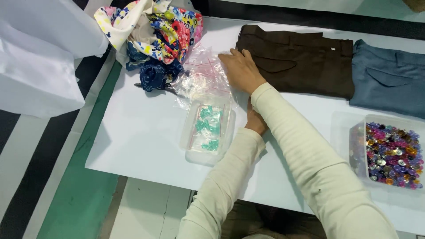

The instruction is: The person picks through a container of multi-colored buttons, selects specific light-blue buttons, and places them into a small plastic bag.

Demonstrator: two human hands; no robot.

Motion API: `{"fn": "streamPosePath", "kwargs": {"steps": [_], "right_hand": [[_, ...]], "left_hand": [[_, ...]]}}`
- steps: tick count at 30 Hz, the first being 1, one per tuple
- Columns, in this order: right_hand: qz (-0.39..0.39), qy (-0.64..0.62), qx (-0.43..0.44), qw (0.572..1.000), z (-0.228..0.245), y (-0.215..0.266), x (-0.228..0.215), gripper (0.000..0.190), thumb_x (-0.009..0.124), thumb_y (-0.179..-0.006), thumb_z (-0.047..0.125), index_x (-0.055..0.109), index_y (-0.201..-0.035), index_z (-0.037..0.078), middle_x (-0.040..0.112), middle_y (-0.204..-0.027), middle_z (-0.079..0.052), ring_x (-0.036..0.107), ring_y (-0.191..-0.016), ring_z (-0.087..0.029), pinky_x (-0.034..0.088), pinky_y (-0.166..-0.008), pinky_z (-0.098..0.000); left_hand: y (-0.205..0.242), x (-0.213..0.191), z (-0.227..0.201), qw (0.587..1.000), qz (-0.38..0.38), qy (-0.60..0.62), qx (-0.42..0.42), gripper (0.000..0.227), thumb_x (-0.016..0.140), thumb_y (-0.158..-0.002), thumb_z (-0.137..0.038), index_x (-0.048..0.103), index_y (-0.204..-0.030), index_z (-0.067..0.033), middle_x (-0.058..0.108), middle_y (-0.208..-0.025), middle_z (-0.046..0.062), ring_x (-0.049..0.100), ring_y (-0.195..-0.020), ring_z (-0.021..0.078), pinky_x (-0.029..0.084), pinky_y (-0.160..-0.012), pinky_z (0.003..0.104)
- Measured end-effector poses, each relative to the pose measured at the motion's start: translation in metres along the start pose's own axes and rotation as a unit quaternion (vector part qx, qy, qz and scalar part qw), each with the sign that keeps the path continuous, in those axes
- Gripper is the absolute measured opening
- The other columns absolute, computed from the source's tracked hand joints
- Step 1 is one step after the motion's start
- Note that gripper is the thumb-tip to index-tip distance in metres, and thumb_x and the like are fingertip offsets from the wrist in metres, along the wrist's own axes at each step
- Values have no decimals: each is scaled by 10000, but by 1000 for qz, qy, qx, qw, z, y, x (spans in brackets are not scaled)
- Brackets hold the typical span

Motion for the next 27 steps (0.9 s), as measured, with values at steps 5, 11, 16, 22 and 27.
{"fn": "streamPosePath", "kwargs": {"steps": [5,11,16,22,27], "right_hand": [[-59,41,-14,997,-13,-3,14,60,693,-917,146,725,-869,130,727,-833,-99,712,-978,-298,292,-1143,-505],[-54,38,-26,997,-15,-2,11,116,661,-840,187,715,-941,165,700,-796,-92,682,-876,-361,465,-848,-508],[-74,50,-38,995,-26,-3,28,85,665,-851,173,686,-769,165,660,-661,-72,657,-785,-300,441,-845,-432],[-178,42,-89,979,-7,15,-25,122,648,-877,155,667,-766,200,639,-672,-56,661,-739,-283,469,-765,-426],[-319,-93,-28,943,-9,97,-110,199,686,-935,22,764,-1068,147,744,-982,-17,669,-963,-238,442,-930,-365]], "left_hand": [[3,7,10,999,4,28,-17,124,707,-697,-147,663,-811,-164,667,-758,43,617,-791,305,455,-706,393],[-2,1,10,998,-1,57,-10,166,721,-714,-176,654,-865,-182,679,-810,31,641,-841,284,476,-749,378],[-6,1,15,997,0,75,-14,199,732,-726,-198,647,-906,-195,687,-849,22,659,-879,268,491,-781,367],[5,1,25,994,6,110,-23,243,746,-743,-228,638,-960,-213,699,-901,10,683,-929,247,512,-824,353],[-3,19,26,987,10,158,-42,288,761,-759,-258,629,-1014,-231,710,-953,-2,707,-979,226,533,-867,338]]}}
Point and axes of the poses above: each hand's wrist, its own y-axis away from the middle knuckle, its own x-axis out of the palm, z = x × y, the point moved 6 cm from there along -y, towards the middle knuckle
